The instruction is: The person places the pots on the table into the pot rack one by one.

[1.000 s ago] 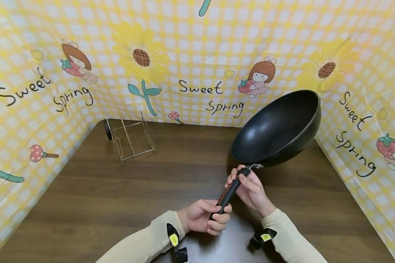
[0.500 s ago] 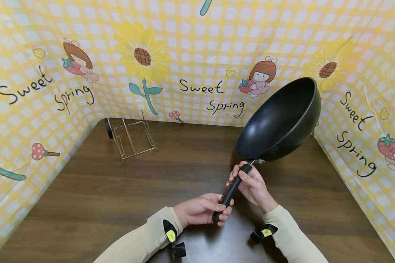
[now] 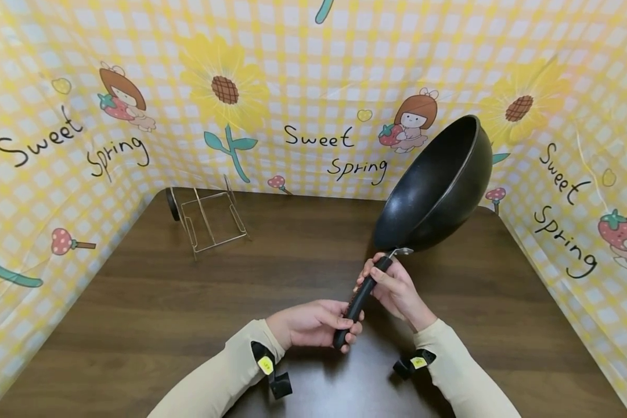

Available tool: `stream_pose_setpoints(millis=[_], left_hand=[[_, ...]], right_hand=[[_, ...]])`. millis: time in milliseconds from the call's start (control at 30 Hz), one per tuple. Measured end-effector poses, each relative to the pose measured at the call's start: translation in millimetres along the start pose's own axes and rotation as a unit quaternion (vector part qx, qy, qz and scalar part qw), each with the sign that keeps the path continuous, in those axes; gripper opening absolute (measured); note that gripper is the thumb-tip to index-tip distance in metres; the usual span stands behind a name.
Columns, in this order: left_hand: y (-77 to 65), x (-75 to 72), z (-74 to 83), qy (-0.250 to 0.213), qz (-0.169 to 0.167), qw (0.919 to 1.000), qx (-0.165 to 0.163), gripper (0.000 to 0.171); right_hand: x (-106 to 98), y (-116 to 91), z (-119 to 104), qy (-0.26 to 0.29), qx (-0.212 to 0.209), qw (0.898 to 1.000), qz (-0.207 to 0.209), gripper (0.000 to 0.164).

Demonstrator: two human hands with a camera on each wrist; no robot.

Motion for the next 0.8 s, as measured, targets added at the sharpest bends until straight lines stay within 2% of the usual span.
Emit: stream_pose_setpoints(millis=[300, 567, 800], left_hand=[[-4.3, -2.5, 9.7, 0.004, 0.005, 1.0000, -0.006, 0.016], [-6.8, -2.7, 4.3, -0.007, -0.014, 0.9997, 0.018, 0.014], [-11.4, 0.2, 0.2, -0.019, -0.025, 0.9984, 0.046, 0.013]], right_hand=[[5, 11, 2, -0.012, 0.011, 0.999, 0.034, 0.012], [9, 12, 4, -0.031, 0.047, 0.995, 0.085, 0.012], [15, 18, 5, -0.044, 0.074, 0.990, 0.108, 0.011]])
Point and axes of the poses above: each hand's wrist, its own y-axis towards the middle knuckle, its own x-axis out of the palm, z = x × y, the point moved 1 cm from there along y, towards the middle knuckle, and after that the axes turned 14 degrees about y, right-handed, at the moved point
